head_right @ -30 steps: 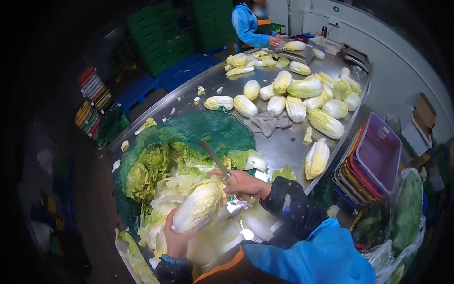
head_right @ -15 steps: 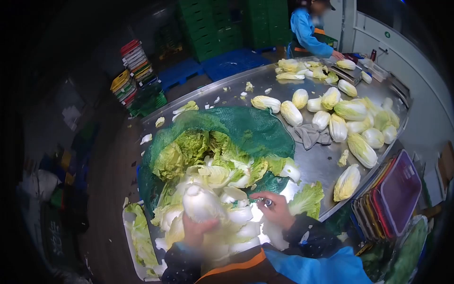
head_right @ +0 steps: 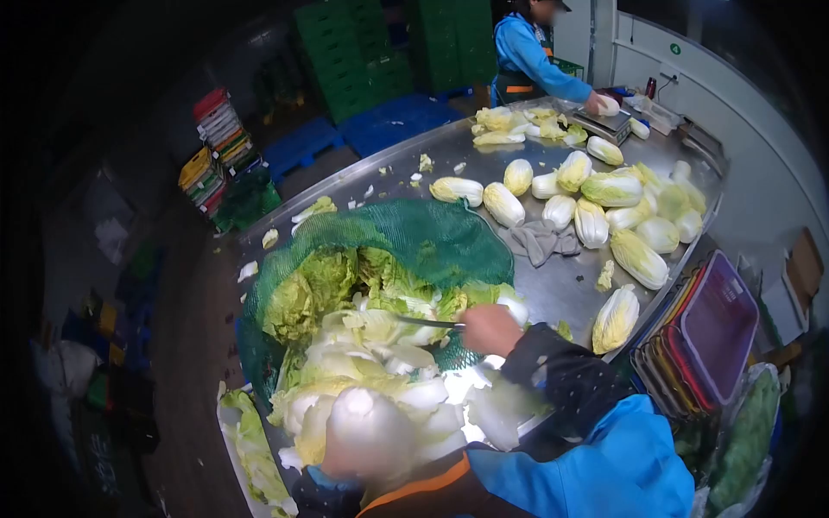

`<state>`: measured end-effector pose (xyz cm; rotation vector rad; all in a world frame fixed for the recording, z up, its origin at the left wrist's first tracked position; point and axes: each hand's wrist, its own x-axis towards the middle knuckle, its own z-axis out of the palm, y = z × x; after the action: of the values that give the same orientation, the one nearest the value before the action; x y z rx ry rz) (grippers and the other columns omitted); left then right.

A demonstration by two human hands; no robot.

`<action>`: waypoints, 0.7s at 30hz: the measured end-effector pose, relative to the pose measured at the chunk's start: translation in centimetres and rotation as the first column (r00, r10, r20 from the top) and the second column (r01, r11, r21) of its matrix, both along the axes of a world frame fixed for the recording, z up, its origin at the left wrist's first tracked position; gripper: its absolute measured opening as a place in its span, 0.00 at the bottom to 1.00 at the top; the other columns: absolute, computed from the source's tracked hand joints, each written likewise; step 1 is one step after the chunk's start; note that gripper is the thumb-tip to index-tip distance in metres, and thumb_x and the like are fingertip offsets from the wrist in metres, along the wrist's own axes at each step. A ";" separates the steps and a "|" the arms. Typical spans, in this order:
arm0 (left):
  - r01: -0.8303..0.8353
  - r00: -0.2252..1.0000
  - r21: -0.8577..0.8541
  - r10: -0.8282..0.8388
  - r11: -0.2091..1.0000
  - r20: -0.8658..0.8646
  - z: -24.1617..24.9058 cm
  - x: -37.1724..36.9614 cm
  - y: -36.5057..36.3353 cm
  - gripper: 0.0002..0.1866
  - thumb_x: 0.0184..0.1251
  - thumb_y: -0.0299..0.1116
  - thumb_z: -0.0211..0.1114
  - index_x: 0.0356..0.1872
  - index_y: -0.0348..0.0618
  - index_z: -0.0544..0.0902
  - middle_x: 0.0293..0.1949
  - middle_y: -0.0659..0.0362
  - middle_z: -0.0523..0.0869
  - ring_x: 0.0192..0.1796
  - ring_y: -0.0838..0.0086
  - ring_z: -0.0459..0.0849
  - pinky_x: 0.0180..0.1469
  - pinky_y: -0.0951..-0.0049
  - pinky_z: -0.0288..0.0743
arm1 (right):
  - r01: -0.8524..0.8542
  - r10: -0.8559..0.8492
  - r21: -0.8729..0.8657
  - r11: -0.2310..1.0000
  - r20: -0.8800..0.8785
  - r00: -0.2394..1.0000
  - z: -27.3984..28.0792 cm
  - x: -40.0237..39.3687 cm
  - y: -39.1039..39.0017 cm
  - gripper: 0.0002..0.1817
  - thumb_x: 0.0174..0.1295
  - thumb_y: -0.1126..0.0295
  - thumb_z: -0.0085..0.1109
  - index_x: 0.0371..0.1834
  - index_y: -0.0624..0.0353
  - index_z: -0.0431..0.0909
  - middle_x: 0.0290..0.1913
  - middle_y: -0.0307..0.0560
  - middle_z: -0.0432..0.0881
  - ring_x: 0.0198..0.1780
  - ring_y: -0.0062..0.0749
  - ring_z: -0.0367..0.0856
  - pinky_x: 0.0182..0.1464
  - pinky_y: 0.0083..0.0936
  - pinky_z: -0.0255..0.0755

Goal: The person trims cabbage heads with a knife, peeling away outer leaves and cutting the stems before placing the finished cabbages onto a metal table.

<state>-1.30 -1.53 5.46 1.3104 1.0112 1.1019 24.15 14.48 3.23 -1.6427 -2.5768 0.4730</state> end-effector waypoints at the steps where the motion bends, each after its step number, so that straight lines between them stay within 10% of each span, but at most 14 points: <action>1: 0.133 0.981 -0.013 -0.129 0.991 0.143 1.0 -0.2 0.1 0.49 0.28 0.31 0.80 0.59 0.36 0.65 0.52 0.52 0.77 0.52 0.68 0.78 0.55 0.68 0.72 | 0.004 -0.004 0.017 1.000 0.000 1.000 0.2 0.5 0.0 0.16 0.48 0.70 0.57 0.42 0.50 0.82 0.31 0.53 0.82 0.31 0.42 0.82 0.34 0.35 0.75; 3: 0.043 0.969 -0.140 -0.007 0.989 0.248 1.9 0.6 0.9 0.44 0.37 0.30 0.76 0.60 0.36 0.64 0.53 0.52 0.76 0.53 0.66 0.76 0.57 0.67 0.70 | -0.212 -0.066 -0.392 0.895 -0.587 0.807 -0.7 1.9 -2.3 0.25 0.53 0.68 0.58 0.58 0.53 0.74 0.37 0.54 0.84 0.37 0.36 0.84 0.40 0.30 0.75; 5: -0.007 0.911 -0.434 0.185 0.901 0.369 2.2 3.0 3.1 0.35 0.53 0.29 0.67 0.62 0.37 0.61 0.54 0.52 0.75 0.57 0.64 0.74 0.60 0.64 0.68 | -0.664 -0.531 -0.485 0.570 -0.834 0.153 -2.3 1.0 -5.3 0.39 0.58 0.70 0.57 0.72 0.52 0.49 0.64 0.54 0.66 0.57 0.35 0.74 0.58 0.30 0.68; 6: 0.042 0.882 -0.403 0.155 0.914 0.445 2.0 4.8 4.3 0.30 0.64 0.27 0.56 0.66 0.37 0.57 0.59 0.51 0.71 0.59 0.64 0.73 0.60 0.64 0.68 | -0.674 -0.561 -0.454 0.583 -0.825 0.070 -0.9 0.5 -6.9 0.40 0.57 0.71 0.57 0.73 0.52 0.48 0.68 0.54 0.60 0.63 0.32 0.67 0.62 0.29 0.63; 7: 0.103 0.882 -0.399 0.101 0.911 0.459 1.6 6.5 5.1 0.30 0.64 0.27 0.56 0.66 0.37 0.57 0.59 0.51 0.71 0.59 0.64 0.73 0.60 0.64 0.68 | -0.442 -0.258 -0.287 0.850 -0.958 0.125 -2.9 -0.9 -7.3 0.40 0.58 0.71 0.56 0.73 0.52 0.46 0.68 0.52 0.61 0.66 0.32 0.63 0.63 0.30 0.62; 9: -0.062 0.998 -0.144 0.061 0.988 -0.009 0.3 9.3 5.7 0.33 0.67 0.28 0.54 0.69 0.35 0.49 0.64 0.48 0.65 0.60 0.65 0.72 0.60 0.66 0.68 | -0.322 -0.471 -0.456 0.830 -0.882 0.037 -4.9 0.0 -8.3 0.39 0.60 0.69 0.55 0.73 0.52 0.46 0.68 0.50 0.60 0.65 0.33 0.65 0.63 0.30 0.63; 11: 0.052 0.997 -0.230 -0.035 0.972 0.075 -1.4 9.7 6.0 0.35 0.68 0.28 0.54 0.70 0.37 0.46 0.66 0.47 0.62 0.61 0.66 0.71 0.61 0.67 0.66 | -0.604 -0.791 -0.511 0.612 -0.411 -0.453 -6.4 2.3 -6.8 0.39 0.61 0.64 0.56 0.73 0.47 0.46 0.70 0.46 0.57 0.67 0.35 0.63 0.67 0.36 0.58; 15: 0.371 0.929 -0.547 -0.301 0.750 0.217 -9.6 5.6 6.8 0.42 0.66 0.25 0.57 0.72 0.50 0.39 0.73 0.47 0.44 0.73 0.66 0.47 0.69 0.67 0.55 | -0.436 -0.610 -0.428 0.792 -0.514 -0.604 -6.0 12.0 3.0 0.27 0.65 0.65 0.52 0.67 0.52 0.57 0.61 0.47 0.70 0.59 0.37 0.72 0.62 0.36 0.67; 16: 0.127 0.991 -0.484 -0.091 0.866 0.098 -8.9 5.6 5.9 0.31 0.59 0.23 0.59 0.65 0.35 0.61 0.56 0.49 0.75 0.51 0.68 0.79 0.52 0.72 0.73 | -0.365 -0.579 -0.463 0.808 -0.506 -0.640 -5.5 14.8 6.0 0.26 0.65 0.67 0.53 0.65 0.53 0.58 0.58 0.45 0.73 0.56 0.34 0.75 0.59 0.34 0.71; 21: -0.003 0.994 -0.481 0.057 0.877 0.097 -9.5 2.9 4.6 0.23 0.63 0.29 0.61 0.59 0.37 0.70 0.49 0.53 0.81 0.48 0.68 0.81 0.50 0.71 0.75 | 0.101 -0.395 -0.537 0.838 -0.724 -0.565 -5.5 25.1 18.2 0.36 0.57 0.69 0.63 0.67 0.50 0.53 0.49 0.46 0.78 0.44 0.36 0.81 0.41 0.32 0.79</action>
<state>1.61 3.09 -4.09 0.8250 1.1371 0.8579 49.20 32.70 -2.24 -0.7608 -0.4522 1.2954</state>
